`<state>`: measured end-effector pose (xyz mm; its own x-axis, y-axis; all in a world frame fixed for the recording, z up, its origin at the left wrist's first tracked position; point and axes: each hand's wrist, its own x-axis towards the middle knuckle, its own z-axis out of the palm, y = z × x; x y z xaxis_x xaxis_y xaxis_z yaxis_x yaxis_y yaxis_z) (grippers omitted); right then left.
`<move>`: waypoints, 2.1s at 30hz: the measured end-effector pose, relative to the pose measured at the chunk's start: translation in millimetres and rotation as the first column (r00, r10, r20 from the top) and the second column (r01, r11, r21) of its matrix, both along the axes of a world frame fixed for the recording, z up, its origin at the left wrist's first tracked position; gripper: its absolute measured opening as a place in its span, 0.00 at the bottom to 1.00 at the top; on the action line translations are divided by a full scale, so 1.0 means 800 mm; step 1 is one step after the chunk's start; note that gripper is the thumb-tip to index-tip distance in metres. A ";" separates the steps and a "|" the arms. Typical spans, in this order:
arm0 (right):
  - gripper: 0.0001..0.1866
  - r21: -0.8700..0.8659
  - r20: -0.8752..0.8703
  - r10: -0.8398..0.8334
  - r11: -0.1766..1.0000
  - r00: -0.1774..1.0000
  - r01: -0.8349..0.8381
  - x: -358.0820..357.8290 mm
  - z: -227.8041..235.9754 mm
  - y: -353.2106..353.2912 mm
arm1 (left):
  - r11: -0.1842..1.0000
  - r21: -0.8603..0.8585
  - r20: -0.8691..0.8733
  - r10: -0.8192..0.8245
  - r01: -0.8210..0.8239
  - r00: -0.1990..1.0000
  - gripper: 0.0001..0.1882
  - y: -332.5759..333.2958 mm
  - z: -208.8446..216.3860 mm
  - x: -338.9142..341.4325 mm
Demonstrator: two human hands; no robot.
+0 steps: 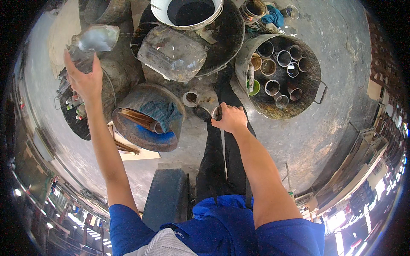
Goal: The person moves a pallet jack through a workshop, then picks up a spray gun and a small container. They walk to a paint station and pour liquid from the container into the spray gun's reservoir. The person does not spray any objects in the clip.
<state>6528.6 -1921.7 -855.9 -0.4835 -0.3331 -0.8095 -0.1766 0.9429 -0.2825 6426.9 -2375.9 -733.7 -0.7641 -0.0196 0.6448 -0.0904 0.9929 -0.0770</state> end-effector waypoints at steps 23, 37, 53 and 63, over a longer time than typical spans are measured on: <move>0.39 -0.005 0.018 -0.020 1.000 1.000 0.020 -0.001 -0.001 -0.001 | 0.994 -0.108 -0.031 -0.011 0.007 0.999 0.47 0.009 0.017 -0.004; 0.40 0.004 0.048 -0.015 1.000 0.999 0.015 -0.002 0.004 -0.002 | 0.994 -0.109 -0.008 -0.018 0.017 1.000 0.46 0.009 0.007 -0.003; 0.39 -0.019 0.019 -0.025 0.999 0.999 0.026 0.006 -0.003 0.002 | 0.985 -0.170 -0.003 0.001 -0.001 1.000 0.46 0.017 0.013 -0.006; 0.39 -0.010 0.028 -0.028 1.000 0.999 0.028 0.003 0.000 0.000 | 0.985 -0.171 -0.014 -0.008 0.006 1.000 0.45 0.017 0.012 -0.006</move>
<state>6531.0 -1921.7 -856.1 -0.4703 -0.3283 -0.8192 -0.1420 0.9443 -0.2970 6421.9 -2362.1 -723.7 -0.7546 0.0972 0.6489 -0.0860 0.9658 -0.2447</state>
